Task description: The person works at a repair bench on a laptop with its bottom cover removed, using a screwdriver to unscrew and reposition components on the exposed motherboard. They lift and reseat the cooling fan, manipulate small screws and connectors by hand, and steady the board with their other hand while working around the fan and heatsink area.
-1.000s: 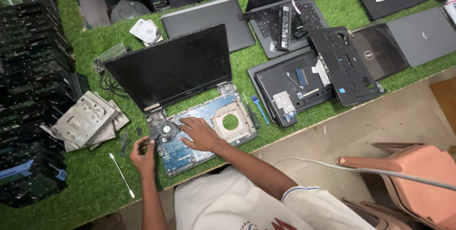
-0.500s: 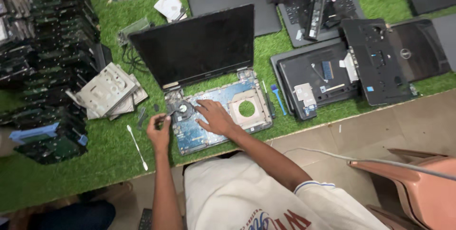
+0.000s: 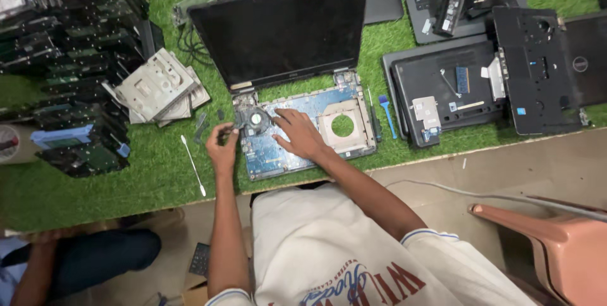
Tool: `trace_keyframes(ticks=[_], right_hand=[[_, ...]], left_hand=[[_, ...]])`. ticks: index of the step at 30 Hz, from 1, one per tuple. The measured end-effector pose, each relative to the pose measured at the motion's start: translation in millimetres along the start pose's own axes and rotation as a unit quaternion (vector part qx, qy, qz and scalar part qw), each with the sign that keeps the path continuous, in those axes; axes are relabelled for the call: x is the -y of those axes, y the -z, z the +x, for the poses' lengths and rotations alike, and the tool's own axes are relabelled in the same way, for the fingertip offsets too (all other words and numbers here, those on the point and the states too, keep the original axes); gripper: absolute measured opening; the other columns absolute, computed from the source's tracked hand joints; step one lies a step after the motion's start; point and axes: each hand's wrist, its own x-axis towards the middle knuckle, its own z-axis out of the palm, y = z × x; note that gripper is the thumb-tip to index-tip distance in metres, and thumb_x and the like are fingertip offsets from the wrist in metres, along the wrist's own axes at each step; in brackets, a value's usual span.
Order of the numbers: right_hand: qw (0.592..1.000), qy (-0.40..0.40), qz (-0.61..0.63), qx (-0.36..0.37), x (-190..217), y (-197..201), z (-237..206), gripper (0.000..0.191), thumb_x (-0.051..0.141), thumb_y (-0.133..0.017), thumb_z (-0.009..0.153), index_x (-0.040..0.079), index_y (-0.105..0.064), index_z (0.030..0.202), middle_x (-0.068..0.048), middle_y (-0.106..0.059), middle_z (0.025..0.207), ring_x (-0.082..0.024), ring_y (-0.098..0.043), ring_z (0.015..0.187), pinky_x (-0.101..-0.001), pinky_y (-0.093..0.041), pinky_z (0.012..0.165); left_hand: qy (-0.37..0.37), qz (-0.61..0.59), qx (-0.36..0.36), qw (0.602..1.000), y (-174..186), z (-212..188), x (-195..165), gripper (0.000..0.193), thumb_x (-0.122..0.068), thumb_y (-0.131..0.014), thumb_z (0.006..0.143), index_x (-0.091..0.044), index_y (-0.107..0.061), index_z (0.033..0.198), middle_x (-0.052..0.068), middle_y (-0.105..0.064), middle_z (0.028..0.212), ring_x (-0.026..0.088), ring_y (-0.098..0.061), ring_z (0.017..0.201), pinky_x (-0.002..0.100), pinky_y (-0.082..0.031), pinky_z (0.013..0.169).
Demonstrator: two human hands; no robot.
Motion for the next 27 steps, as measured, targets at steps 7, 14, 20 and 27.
trace_keyframes(ticks=[7, 14, 20, 27], right_hand=[[1.0, 0.003, -0.001, 0.003, 0, -3, -1, 0.048, 0.032, -0.067, 0.095, 0.005, -0.059, 0.133, -0.017, -0.054, 0.145, -0.035, -0.05, 0.133, -0.0491, -0.04, 0.108], [1.0, -0.005, -0.003, 0.016, 2, 0, 0, 0.047, 0.031, -0.067, 0.094, 0.004, -0.06, 0.132, -0.017, -0.054, 0.145, -0.035, -0.049, 0.133, -0.0496, -0.04, 0.109], [1.0, -0.004, -0.002, 0.018, 1, -1, 0, 0.047, 0.03, -0.067, 0.095, 0.004, -0.06, 0.132, -0.016, -0.053, 0.145, -0.035, -0.048, 0.134, -0.0496, -0.039, 0.11], [1.0, -0.006, -0.006, 0.016, 0, -2, -2, 0.048, 0.031, -0.067, 0.094, 0.004, -0.059, 0.133, -0.016, -0.053, 0.146, -0.035, -0.048, 0.135, -0.0492, -0.039, 0.11]], left_hand=[[0.0, -0.017, 0.0, 1.0, 1, -1, -1, 0.024, -0.005, -0.079, 0.089, -0.004, -0.072, 0.111, 0.003, -0.072, 0.104, 0.013, -0.065, 0.096, 0.029, -0.052, 0.09], [0.002, -0.01, 0.0, 1.0, 2, -4, -15, 0.025, -0.004, -0.079, 0.089, -0.004, -0.072, 0.114, 0.006, -0.072, 0.105, 0.014, -0.065, 0.096, 0.03, -0.052, 0.09], [0.007, -0.001, -0.002, 1.0, 0, -4, -22, 0.032, 0.0, -0.075, 0.087, -0.006, -0.071, 0.118, 0.005, -0.073, 0.109, 0.014, -0.067, 0.099, 0.029, -0.054, 0.092], [-0.01, -0.003, 0.003, 1.0, 1, -3, -20, 0.03, 0.002, -0.074, 0.089, -0.005, -0.073, 0.118, 0.005, -0.073, 0.105, 0.013, -0.065, 0.096, 0.028, -0.052, 0.089]])
